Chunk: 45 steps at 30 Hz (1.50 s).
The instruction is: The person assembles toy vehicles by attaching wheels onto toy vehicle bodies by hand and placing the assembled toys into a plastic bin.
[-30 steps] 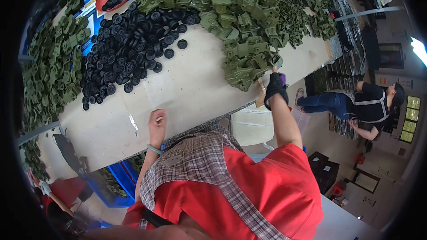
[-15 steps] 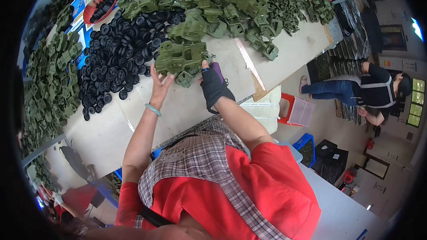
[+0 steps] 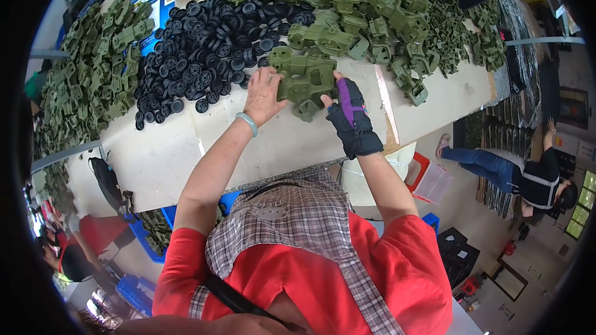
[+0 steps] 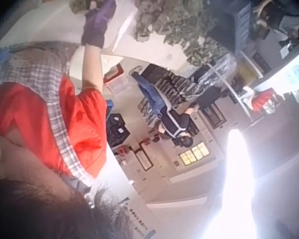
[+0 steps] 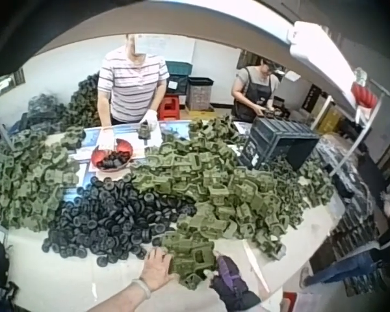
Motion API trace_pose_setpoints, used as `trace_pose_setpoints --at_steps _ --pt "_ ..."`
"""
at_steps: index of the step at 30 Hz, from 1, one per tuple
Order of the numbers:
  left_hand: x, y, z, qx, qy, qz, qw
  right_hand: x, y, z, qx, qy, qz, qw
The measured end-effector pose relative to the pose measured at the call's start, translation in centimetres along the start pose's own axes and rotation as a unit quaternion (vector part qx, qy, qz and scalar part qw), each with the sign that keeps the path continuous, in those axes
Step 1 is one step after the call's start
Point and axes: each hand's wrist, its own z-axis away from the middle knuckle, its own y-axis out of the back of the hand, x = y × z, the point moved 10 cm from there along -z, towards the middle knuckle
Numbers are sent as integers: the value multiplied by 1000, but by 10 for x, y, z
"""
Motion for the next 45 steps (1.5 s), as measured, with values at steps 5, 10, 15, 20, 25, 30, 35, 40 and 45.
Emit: trace_pose_setpoints --at_steps 5,10,15,20,25,30,35,40,45 --pt "-4 -9 25 25 -3 104 994 -22 -8 -22 -43 -29 -61 997" --pt "-20 25 98 106 55 235 965 -95 7 -18 -84 -24 -120 989" --pt "-114 -37 248 8 290 548 784 -138 -68 -13 -170 109 -94 975" --pt "-174 -27 328 127 367 574 721 -138 -167 -35 -208 89 -137 964" --pt "-201 -18 347 162 373 438 802 -145 -227 -63 -164 106 -5 981" --pt "-197 27 345 270 372 344 819 -135 -247 -72 -119 139 67 981" --pt "-149 67 281 199 272 19 941 -151 -243 -72 -152 174 111 967" --pt "-159 9 269 48 345 96 933 -176 -202 -40 -134 283 71 947" --pt "-117 0 262 2 366 84 927 -168 -206 46 -336 298 41 892"
